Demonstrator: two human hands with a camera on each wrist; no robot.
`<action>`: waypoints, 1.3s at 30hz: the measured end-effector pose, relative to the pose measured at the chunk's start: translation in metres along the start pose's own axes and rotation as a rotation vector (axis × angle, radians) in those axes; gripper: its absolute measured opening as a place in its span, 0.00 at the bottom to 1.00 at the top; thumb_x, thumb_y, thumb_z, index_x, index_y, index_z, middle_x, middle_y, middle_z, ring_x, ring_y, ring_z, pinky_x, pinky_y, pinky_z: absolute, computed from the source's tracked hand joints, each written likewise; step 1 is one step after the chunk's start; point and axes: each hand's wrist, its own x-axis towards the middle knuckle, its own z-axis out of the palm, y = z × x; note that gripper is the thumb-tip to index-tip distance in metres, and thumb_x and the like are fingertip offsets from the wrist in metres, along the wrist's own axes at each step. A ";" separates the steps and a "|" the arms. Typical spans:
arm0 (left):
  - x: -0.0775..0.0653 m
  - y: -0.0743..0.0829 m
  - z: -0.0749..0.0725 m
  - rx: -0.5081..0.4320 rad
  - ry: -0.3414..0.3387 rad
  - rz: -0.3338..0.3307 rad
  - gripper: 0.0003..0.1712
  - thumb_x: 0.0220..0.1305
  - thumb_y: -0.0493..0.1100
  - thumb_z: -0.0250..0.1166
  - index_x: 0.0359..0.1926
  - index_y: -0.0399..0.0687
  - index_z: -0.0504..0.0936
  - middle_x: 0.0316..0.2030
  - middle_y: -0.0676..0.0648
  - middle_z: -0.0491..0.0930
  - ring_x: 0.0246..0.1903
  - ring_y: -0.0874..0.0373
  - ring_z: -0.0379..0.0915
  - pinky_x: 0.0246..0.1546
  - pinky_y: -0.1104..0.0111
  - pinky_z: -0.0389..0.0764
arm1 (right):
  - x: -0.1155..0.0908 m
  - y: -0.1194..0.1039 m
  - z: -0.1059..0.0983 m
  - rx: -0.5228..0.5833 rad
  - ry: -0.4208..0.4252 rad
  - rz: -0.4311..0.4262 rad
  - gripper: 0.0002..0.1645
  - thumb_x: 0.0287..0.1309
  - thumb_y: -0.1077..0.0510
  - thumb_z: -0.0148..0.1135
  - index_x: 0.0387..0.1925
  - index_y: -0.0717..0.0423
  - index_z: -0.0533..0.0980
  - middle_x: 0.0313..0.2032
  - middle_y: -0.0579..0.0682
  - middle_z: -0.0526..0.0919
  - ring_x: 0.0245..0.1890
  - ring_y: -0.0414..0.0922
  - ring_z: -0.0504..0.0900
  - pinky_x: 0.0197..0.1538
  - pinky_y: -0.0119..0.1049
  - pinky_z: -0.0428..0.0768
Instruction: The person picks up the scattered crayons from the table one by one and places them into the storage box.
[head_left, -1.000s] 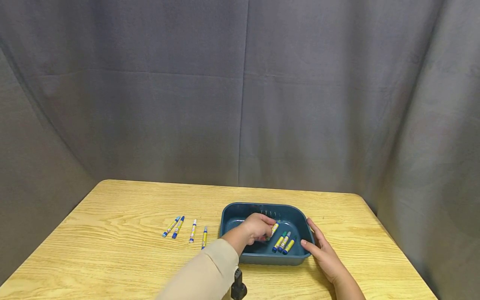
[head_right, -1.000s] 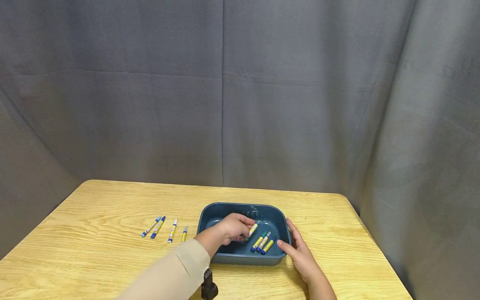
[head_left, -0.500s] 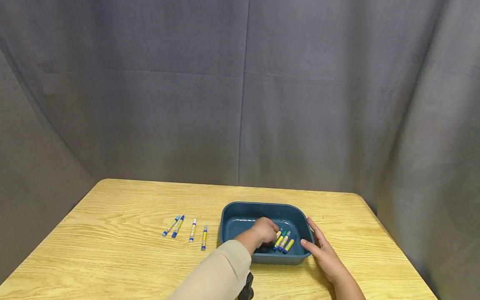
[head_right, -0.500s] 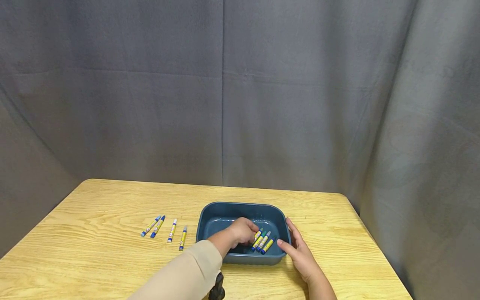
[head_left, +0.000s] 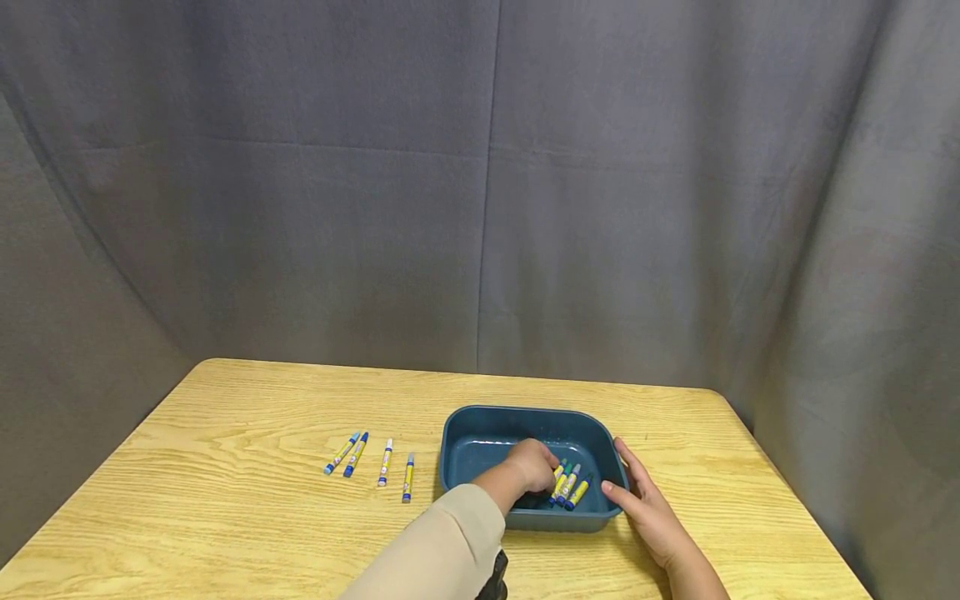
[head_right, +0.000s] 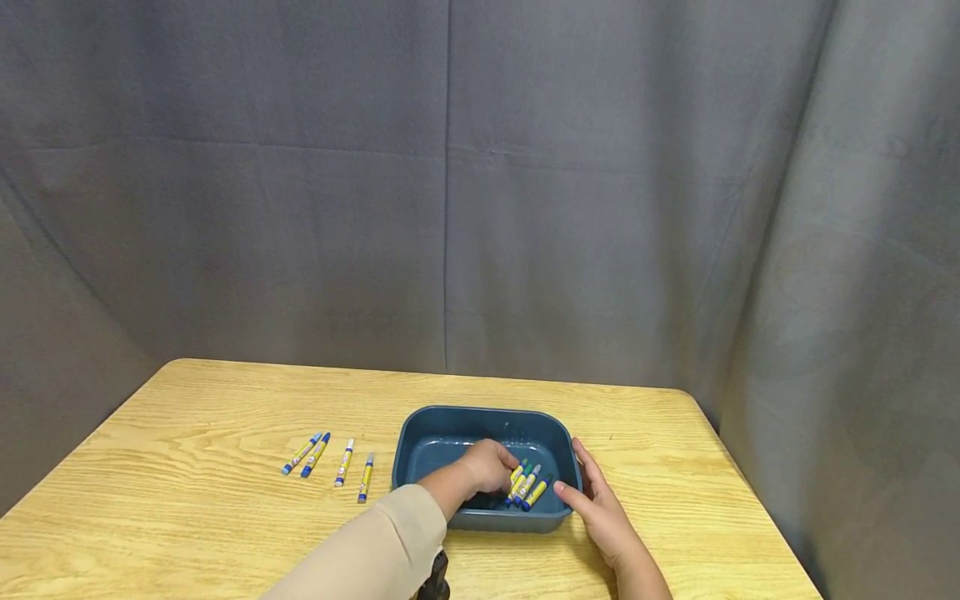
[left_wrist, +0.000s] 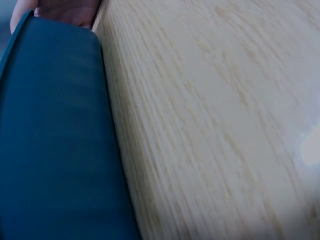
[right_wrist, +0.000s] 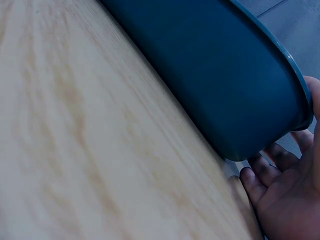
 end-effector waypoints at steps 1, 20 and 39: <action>0.000 0.000 0.000 -0.001 -0.002 -0.004 0.19 0.46 0.27 0.69 0.44 0.37 0.87 0.41 0.45 0.87 0.39 0.57 0.79 0.37 0.72 0.80 | 0.000 0.000 0.000 -0.001 0.000 -0.001 0.46 0.68 0.57 0.53 0.78 0.50 0.40 0.77 0.63 0.43 0.76 0.60 0.45 0.51 0.10 0.63; -0.011 -0.008 -0.035 -0.319 -0.074 0.021 0.23 0.53 0.28 0.66 0.54 0.33 0.81 0.52 0.36 0.81 0.43 0.51 0.81 0.41 0.61 0.85 | 0.001 0.001 0.000 -0.016 0.021 0.013 0.46 0.68 0.57 0.54 0.78 0.49 0.42 0.76 0.64 0.48 0.74 0.58 0.49 0.51 0.11 0.64; -0.029 -0.047 -0.112 -0.432 0.024 0.054 0.26 0.60 0.31 0.63 0.61 0.33 0.75 0.55 0.34 0.77 0.49 0.50 0.79 0.52 0.58 0.82 | 0.002 0.003 0.000 -0.016 0.014 -0.007 0.45 0.69 0.57 0.53 0.78 0.51 0.41 0.76 0.64 0.45 0.72 0.47 0.56 0.51 0.10 0.65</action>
